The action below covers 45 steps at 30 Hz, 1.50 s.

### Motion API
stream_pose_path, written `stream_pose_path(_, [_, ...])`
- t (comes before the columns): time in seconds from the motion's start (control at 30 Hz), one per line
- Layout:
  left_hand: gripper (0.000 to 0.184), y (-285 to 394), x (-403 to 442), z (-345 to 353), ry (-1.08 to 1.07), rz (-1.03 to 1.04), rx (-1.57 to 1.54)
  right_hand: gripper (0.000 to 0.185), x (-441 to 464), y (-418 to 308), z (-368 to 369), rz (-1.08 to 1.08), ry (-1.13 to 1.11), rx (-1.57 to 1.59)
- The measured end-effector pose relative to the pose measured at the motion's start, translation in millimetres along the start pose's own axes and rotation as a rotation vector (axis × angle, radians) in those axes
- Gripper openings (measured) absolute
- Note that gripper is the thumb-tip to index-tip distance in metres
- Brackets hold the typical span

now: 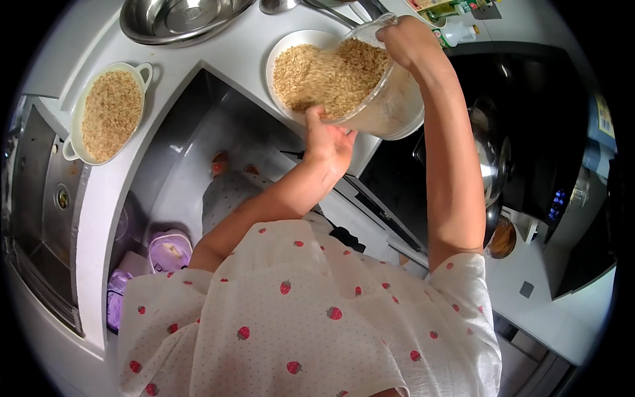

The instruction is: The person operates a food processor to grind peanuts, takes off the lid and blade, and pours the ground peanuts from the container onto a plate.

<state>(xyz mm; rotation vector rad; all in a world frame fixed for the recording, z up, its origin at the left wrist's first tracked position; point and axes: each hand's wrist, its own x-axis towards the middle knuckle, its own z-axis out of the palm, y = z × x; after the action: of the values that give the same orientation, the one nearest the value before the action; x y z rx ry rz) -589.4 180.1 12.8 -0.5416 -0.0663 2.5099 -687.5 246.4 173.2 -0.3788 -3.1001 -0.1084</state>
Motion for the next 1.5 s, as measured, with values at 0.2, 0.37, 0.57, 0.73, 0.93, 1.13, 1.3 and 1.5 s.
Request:
stream_pose_path(0.2, [0.044, -4, 8, -9, 0.029, -0.009, -0.023, 0.039, -7, -1, 4, -0.157, -0.091, -0.100])
stream_pose_path(0.37, [0.046, -7, 2, -8, 0.071, -0.034, 0.030, 0.038, 13, 17, 22, -0.112, -0.118, -0.084])
stream_pose_path(0.57, [0.045, -6, -3, -1, -0.018, 0.007, -0.005, 0.036, -5, -3, -7, -0.192, -0.089, -0.226])
stream_pose_path(0.73, [0.046, -6, 2, -4, 0.040, -0.017, -0.003, 0.037, 2, 9, 10, -0.122, -0.106, -0.105])
stream_pose_path(0.93, [0.045, -3, -8, 5, 0.026, 0.029, 0.003, 0.032, -15, -7, -6, -0.171, -0.096, -0.204])
stream_pose_path(1.13, [0.047, -5, 6, 0, 0.004, -0.014, -0.021, 0.037, -5, -6, -12, -0.256, -0.173, -0.257])
stream_pose_path(1.3, [0.047, -5, 4, -6, 0.012, 0.003, -0.031, 0.040, -5, -3, 6, -0.017, -0.093, -0.060])
stream_pose_path(1.5, [0.047, 0, 0, 5, 0.012, 0.008, -0.034, 0.040, -21, -11, -12, -0.036, 0.034, -0.015])
